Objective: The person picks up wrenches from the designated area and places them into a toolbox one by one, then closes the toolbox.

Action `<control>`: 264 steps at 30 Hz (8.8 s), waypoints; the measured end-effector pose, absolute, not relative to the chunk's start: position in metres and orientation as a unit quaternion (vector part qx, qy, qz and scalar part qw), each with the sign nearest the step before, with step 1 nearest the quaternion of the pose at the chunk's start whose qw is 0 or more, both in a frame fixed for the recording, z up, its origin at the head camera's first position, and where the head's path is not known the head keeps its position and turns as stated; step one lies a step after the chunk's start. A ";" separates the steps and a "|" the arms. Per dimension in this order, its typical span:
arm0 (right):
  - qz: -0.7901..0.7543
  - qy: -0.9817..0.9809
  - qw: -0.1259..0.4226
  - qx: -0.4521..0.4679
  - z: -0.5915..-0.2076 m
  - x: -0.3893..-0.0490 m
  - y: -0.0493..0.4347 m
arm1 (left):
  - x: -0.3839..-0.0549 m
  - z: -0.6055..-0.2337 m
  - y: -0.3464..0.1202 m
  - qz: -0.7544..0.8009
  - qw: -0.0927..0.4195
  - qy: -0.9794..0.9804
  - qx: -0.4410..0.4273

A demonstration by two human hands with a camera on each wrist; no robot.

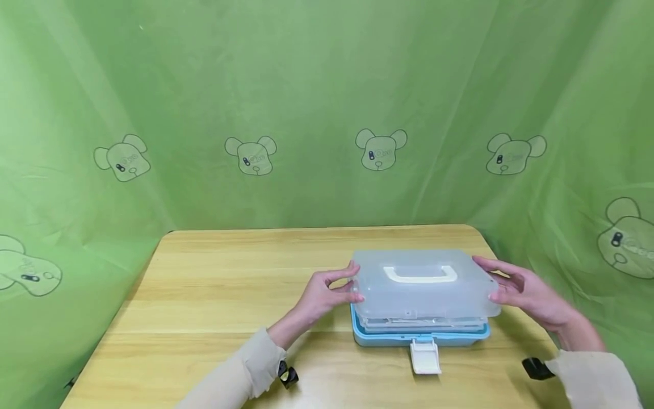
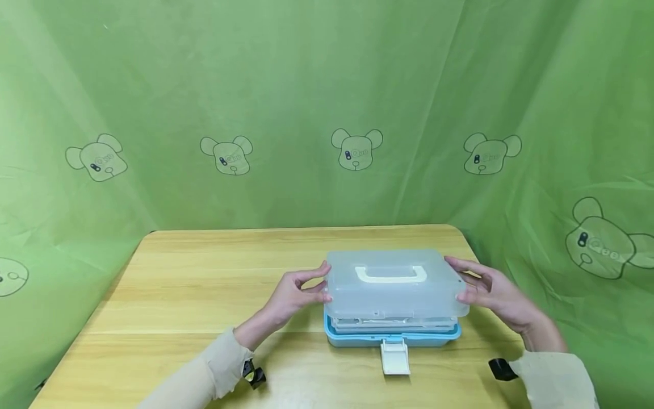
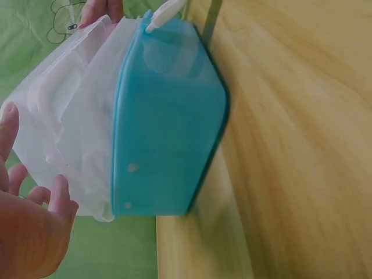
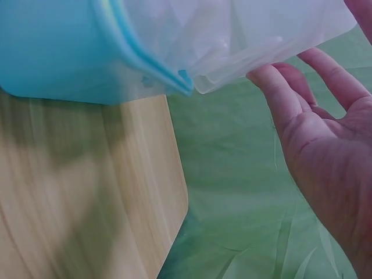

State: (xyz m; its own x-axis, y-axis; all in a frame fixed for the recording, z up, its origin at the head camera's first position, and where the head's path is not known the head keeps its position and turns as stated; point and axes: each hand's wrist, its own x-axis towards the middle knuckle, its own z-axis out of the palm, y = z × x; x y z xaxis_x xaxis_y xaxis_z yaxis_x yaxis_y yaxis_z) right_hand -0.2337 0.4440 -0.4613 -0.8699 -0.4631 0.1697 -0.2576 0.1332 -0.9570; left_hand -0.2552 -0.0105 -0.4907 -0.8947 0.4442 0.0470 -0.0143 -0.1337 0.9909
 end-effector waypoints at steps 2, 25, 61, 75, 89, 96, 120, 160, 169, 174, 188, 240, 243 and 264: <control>-0.621 0.738 0.084 -0.249 -0.463 -0.232 0.443 | -0.254 -0.492 -0.011 0.731 0.159 0.641 0.168; -0.646 0.698 0.115 -0.287 -0.482 -0.214 0.442 | -0.237 -0.511 -0.011 0.718 0.152 0.654 0.185; -0.593 0.772 0.062 -0.223 -0.489 -0.210 0.436 | -0.228 -0.514 -0.008 0.740 0.137 0.636 0.170; -0.590 0.770 0.058 -0.238 -0.488 -0.210 0.436 | -0.228 -0.515 -0.008 0.745 0.140 0.628 0.175; -0.536 0.817 0.063 -0.205 -0.478 -0.236 0.419 | -0.259 -0.514 -0.020 0.724 0.133 0.655 0.170; -0.533 0.826 0.057 -0.172 -0.478 -0.258 0.401 | -0.283 -0.513 -0.031 0.724 0.121 0.660 0.161; -0.526 0.836 0.043 -0.153 -0.484 -0.285 0.378 | -0.313 -0.509 -0.037 0.642 0.064 0.739 0.197; -0.422 0.894 -0.103 -0.107 -0.482 -0.246 0.348 | -0.316 -0.490 -0.020 0.417 -0.008 0.880 0.225; -0.429 0.884 -0.168 -0.080 -0.497 -0.215 0.321 | -0.316 -0.488 -0.024 0.420 -0.012 0.879 0.226; -0.453 0.886 -0.032 -0.090 -0.513 -0.209 0.306 | -0.316 -0.490 -0.024 0.419 -0.011 0.879 0.226; -0.543 0.831 0.087 -0.083 -0.538 -0.213 0.280 | -0.315 -0.492 -0.019 0.424 -0.007 0.877 0.225; -0.605 0.791 0.084 0.008 -0.521 -0.211 0.271 | -0.314 -0.494 -0.019 0.427 -0.005 0.875 0.227; -0.600 0.797 0.070 0.018 -0.520 -0.210 0.269 | -0.314 -0.494 -0.019 0.426 -0.005 0.876 0.229; -0.538 0.841 -0.030 0.043 -0.518 -0.209 0.259 | -0.314 -0.495 -0.019 0.419 -0.014 0.878 0.231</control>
State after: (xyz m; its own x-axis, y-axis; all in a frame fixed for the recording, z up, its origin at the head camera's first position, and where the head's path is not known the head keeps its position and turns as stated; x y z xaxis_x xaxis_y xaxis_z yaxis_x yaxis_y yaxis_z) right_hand -0.2087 0.2595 -0.5177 -0.9946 0.1037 0.0039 0.0399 0.4175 -0.9078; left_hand -0.3144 -0.0194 -0.4953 -0.8925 0.3946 0.2184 0.4178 0.5411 0.7299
